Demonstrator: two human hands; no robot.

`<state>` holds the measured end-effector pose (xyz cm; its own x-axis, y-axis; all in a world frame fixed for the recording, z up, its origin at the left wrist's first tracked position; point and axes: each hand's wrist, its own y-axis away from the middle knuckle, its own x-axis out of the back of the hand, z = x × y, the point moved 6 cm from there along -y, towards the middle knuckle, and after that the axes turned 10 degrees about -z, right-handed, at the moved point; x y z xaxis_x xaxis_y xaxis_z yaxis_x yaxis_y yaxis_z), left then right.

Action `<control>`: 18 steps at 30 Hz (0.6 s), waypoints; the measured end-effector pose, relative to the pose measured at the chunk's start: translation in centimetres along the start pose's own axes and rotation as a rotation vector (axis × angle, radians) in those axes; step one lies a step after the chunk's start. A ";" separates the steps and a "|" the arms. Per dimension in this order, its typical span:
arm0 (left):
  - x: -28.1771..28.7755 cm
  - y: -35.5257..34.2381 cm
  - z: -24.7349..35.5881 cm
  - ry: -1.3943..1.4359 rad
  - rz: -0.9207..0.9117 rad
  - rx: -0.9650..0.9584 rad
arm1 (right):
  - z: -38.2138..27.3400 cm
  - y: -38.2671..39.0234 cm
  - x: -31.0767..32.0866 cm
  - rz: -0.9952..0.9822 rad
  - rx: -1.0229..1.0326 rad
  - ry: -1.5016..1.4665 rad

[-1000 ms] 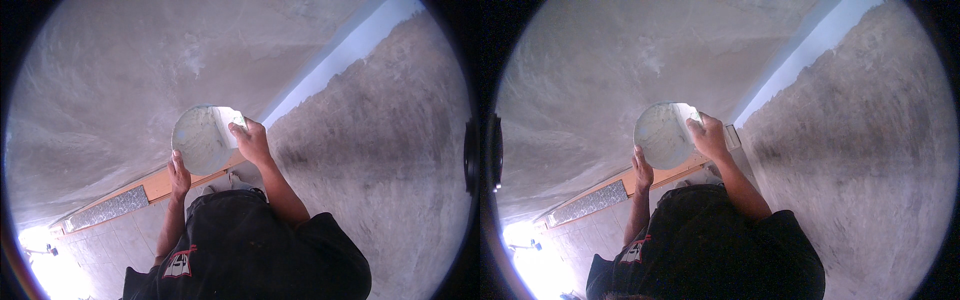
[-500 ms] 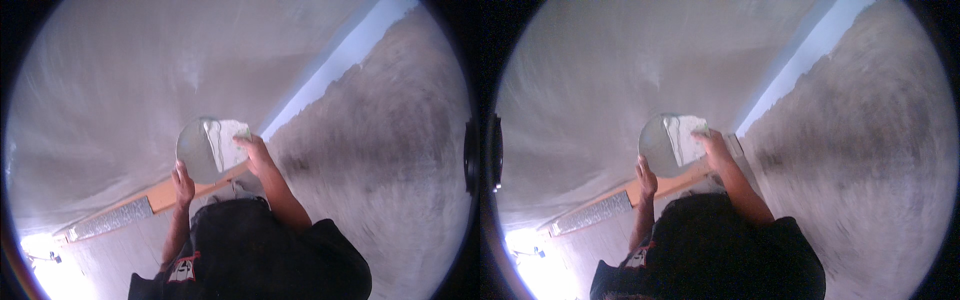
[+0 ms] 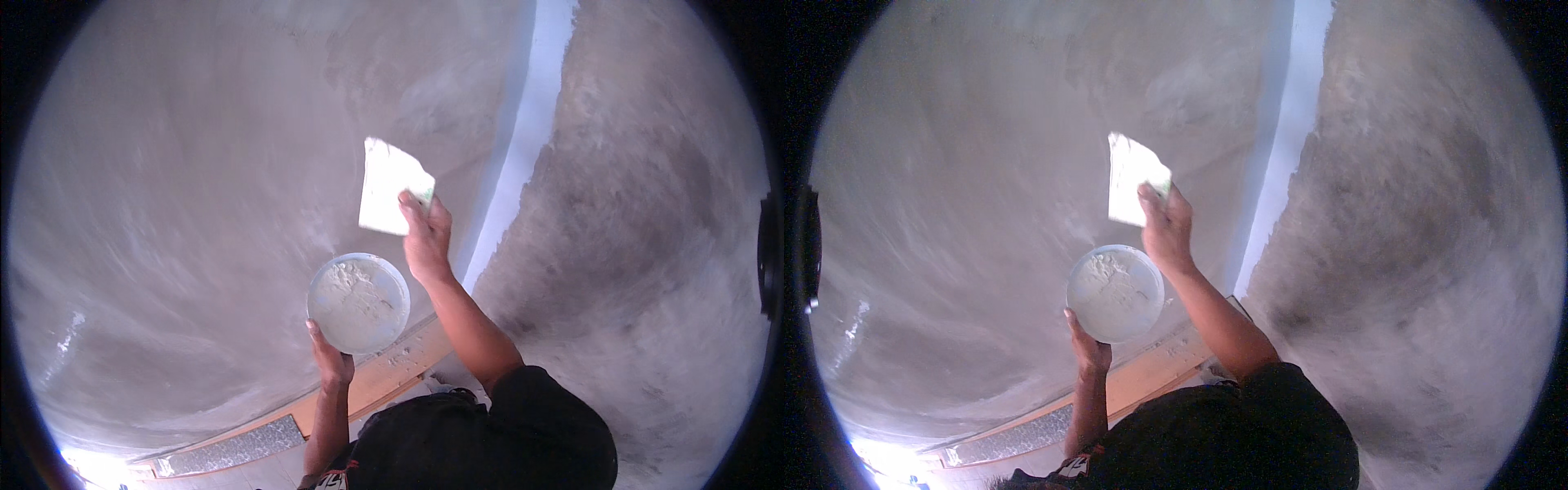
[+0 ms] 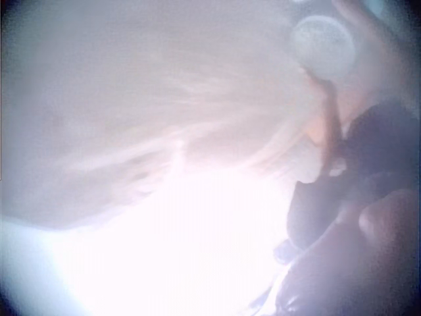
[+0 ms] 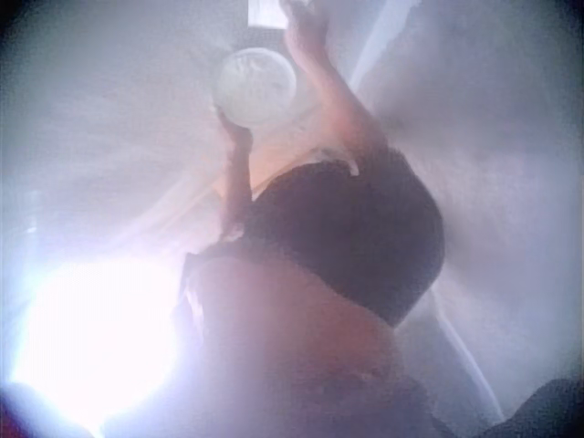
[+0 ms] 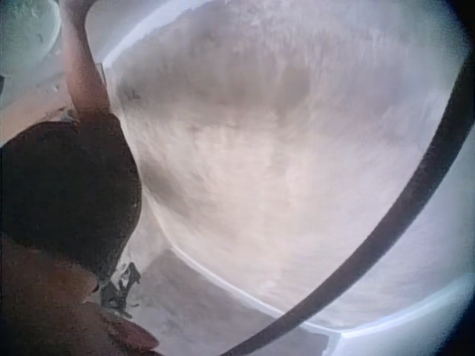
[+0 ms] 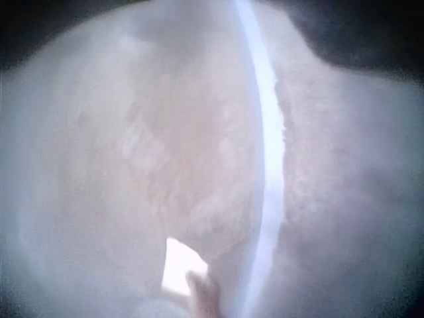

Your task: The person applies plaster to a concrete wall using a scraper and a small bucket. They scoop plaster onto the scraper and smooth it onto different sections of the wall and a vertical corner.

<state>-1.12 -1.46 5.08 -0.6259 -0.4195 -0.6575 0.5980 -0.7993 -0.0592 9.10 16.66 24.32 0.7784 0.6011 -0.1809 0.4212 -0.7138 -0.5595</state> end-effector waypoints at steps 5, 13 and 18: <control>0.5 0.0 -0.4 -0.033 0.042 -0.004 | -4.2 -5.2 -4.1 0.119 0.647 0.654; 3.4 1.3 -1.4 -0.064 0.166 0.017 | -3.3 -7.0 -6.8 0.130 0.758 0.735; 3.7 0.9 -1.3 -0.061 0.160 0.023 | -4.4 -9.1 -6.8 0.247 0.754 0.806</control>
<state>-2.22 -3.20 1.66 -0.5531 -0.5670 -0.6104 0.6814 -0.7295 0.0602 2.04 17.51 34.24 0.9895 -0.1279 0.0675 0.0384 -0.2179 -0.9752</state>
